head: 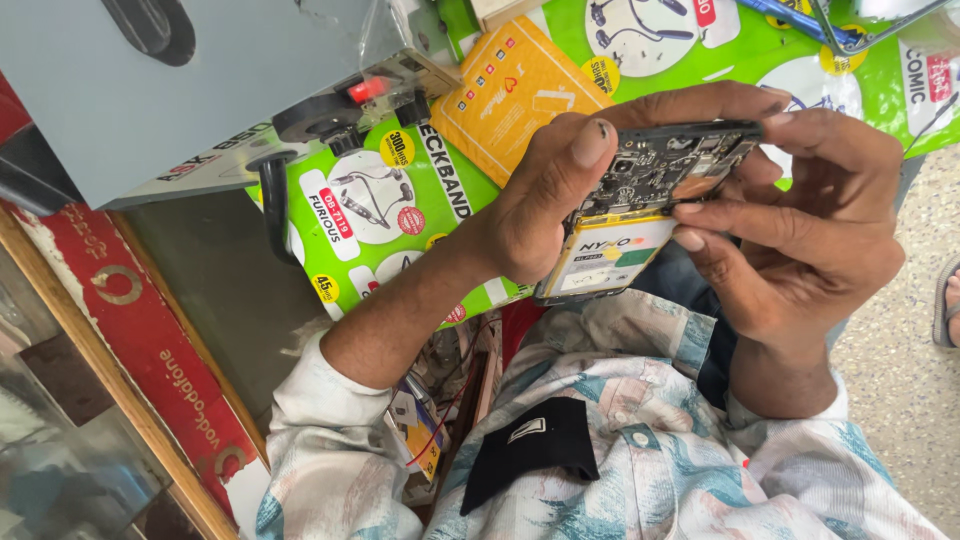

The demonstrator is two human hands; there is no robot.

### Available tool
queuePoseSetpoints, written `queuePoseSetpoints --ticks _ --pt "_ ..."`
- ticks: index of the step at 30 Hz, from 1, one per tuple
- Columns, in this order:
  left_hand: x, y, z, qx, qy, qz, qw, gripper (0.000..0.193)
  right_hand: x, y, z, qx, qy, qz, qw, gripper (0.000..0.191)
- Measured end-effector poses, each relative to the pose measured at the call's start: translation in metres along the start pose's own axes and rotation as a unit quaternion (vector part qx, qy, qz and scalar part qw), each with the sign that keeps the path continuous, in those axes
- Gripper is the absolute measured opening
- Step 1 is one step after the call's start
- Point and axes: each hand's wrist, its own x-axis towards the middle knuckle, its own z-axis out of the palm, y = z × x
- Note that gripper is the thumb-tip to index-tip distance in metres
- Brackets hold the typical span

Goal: The person disassembles a smartphone, removes the motherboard, and uses a screwdriver to adjust components on the board. They then reinsert the motherboard into the phone chassis and close the back cover.

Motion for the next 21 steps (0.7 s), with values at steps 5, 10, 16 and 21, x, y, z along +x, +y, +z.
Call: queuePoseSetpoints --ticks 5,10,16,21 --pt "-0.001 0.005 0.004 0.006 0.007 -0.008 1.0 0.077 0.005 0.01 0.004 -0.021 0.015 -0.051 0.998 0.023" --pt "0.001 0.005 0.006 0.031 0.022 -0.002 0.999 0.079 0.002 0.01 0.002 -0.042 0.015 -0.063 0.997 0.023" --pt "-0.004 -0.004 0.002 0.005 0.022 -0.008 1.0 0.075 -0.005 0.006 0.003 -0.025 0.013 -0.016 0.999 0.018" --pt "-0.001 -0.006 -0.001 0.049 0.003 -0.003 0.999 0.074 -0.004 -0.001 0.004 -0.006 0.005 0.017 1.0 0.019"
